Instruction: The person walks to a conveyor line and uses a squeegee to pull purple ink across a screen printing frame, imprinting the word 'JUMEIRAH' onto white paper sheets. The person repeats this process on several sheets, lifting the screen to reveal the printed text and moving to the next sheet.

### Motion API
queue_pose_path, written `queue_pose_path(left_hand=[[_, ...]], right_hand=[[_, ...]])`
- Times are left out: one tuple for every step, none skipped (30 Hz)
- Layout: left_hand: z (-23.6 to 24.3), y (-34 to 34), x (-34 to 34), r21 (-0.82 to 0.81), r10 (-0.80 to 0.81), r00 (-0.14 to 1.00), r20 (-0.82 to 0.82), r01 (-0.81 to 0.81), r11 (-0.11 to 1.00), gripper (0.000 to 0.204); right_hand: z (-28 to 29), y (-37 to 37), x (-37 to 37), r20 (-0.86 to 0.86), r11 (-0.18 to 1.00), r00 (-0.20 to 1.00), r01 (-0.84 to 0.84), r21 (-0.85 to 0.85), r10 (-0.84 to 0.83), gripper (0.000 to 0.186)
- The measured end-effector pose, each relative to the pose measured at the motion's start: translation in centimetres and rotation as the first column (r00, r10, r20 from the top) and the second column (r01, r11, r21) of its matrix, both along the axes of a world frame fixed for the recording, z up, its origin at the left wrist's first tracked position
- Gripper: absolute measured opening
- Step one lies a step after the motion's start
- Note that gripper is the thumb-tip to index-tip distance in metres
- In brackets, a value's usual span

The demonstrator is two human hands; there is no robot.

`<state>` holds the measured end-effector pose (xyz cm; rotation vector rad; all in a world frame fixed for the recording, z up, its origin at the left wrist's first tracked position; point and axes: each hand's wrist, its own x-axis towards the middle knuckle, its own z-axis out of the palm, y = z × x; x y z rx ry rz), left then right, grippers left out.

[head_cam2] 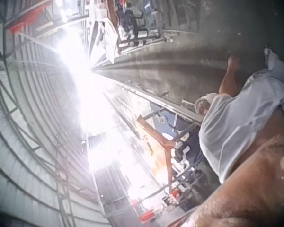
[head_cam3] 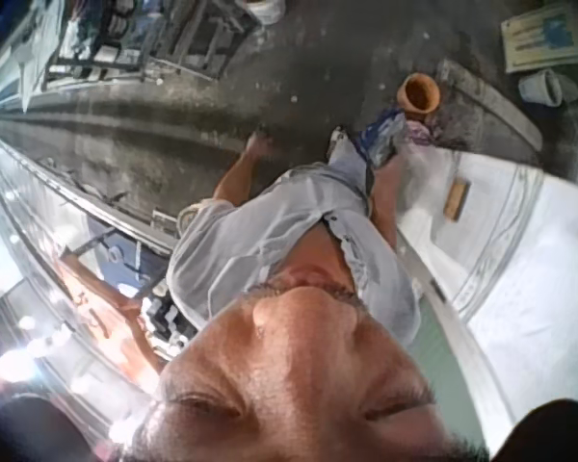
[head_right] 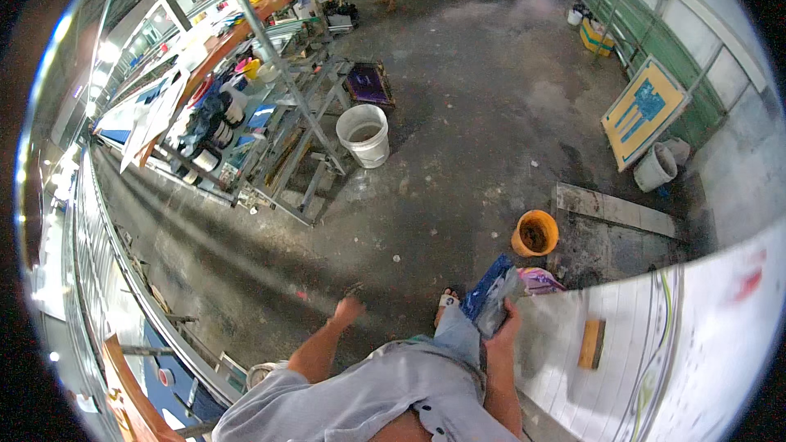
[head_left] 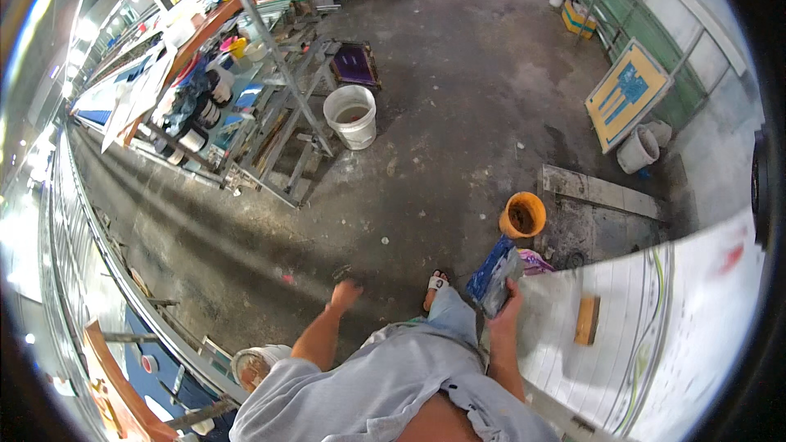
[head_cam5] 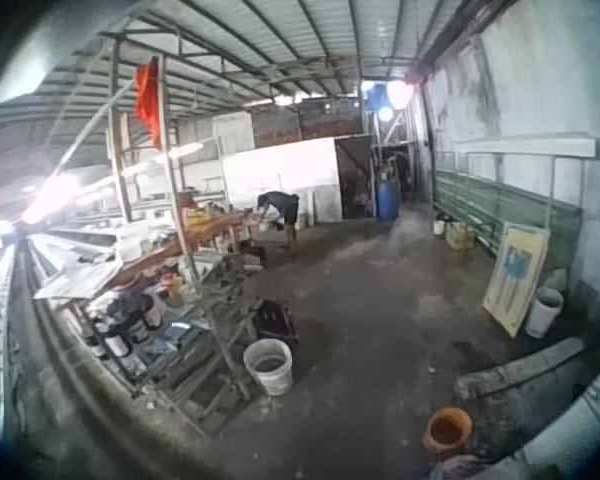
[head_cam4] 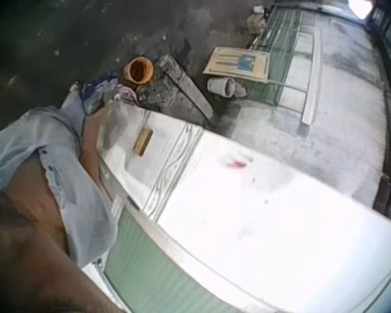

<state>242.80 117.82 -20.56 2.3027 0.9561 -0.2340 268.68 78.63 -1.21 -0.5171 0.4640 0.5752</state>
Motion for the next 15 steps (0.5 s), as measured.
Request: queue_pose_path(left_hand=[[-2.0,-2.9,-2.1,-0.060,0.061,0.993,-0.106,-0.067,0.996,0.042],[-2.4,-5.1,-3.1,-0.120,0.142,0.971,-0.194,-0.167,0.979,0.037],[-2.0,-7.2,-3.4,-0.220,0.157,0.936,-0.316,-0.233,0.947,0.037],[-1.7,-7.7,-4.0,-0.272,0.155,0.879,-0.450,-0.300,0.914,0.037],[-0.7,-8.6,-4.0,-0.318,0.159,0.824,-0.544,-0.378,0.869,0.036],[0.9,-9.9,-4.1,-0.359,0.155,0.760,-0.632,-0.463,0.810,0.036],[1.5,-9.9,-3.4,-0.373,0.157,0.725,-0.671,-0.513,0.773,0.036],[1.6,-9.6,-1.7,-0.389,0.159,0.702,-0.694,-0.551,0.738,0.036],[1.6,-9.3,0.1,-0.398,0.170,0.688,-0.705,-0.583,0.708,0.036],[1.2,-8.8,2.3,-0.409,0.183,0.682,-0.708,-0.608,0.680,0.036],[0.7,-8.3,4.9,-0.423,0.188,0.677,-0.711,-0.625,0.656,0.036],[0.3,-7.5,7.5,-0.433,0.195,0.673,-0.713,-0.642,0.633,0.036],[-0.2,-6.3,10.4,-0.447,0.197,0.684,-0.702,-0.639,0.626,0.037],[-1.2,-4.1,14.0,-0.465,0.199,0.710,-0.676,-0.619,0.633,0.037],[-2.1,-1.5,17.9,-0.488,0.176,0.749,-0.638,-0.571,0.660,0.037]], right_hand=[[0.1,0.2,3.3,0.043,0.993,0.999,0.013,0.113,-0.018,0.035],[2.4,1.1,7.2,0.044,0.997,0.998,0.036,0.071,-0.039,0.035],[4.3,2.0,10.5,0.046,0.998,0.997,0.062,0.027,-0.063,0.034],[2.2,3.0,12.4,0.020,0.996,0.996,0.089,0.008,-0.089,0.034],[2.2,3.7,15.4,-0.001,0.997,0.998,0.057,-0.044,-0.057,0.036],[4.2,4.7,19.1,-0.008,0.996,1.000,0.009,-0.093,-0.009,0.037],[3.8,6.1,22.6,-0.014,0.993,1.000,-0.020,-0.119,0.019,0.039],[3.2,7.3,26.4,0.027,0.990,0.998,-0.045,-0.135,0.050,0.039],[2.5,8.6,29.8,0.066,0.986,0.994,-0.080,-0.145,0.091,0.038],[1.1,9.9,33.0,0.096,0.982,0.987,-0.112,-0.151,0.127,0.038],[-0.3,11.2,36.5,0.079,0.969,0.982,-0.152,-0.193,0.170,0.039],[-0.8,14.0,39.5,0.064,0.968,0.979,-0.180,-0.176,0.194,0.038],[-0.2,17.0,42.0,0.046,0.967,0.977,-0.200,-0.160,0.210,0.038],[0.2,19.8,44.2,0.026,0.966,0.975,-0.213,-0.146,0.219,0.038],[0.8,22.1,46.7,0.001,0.967,0.974,-0.225,-0.122,0.227,0.038]])
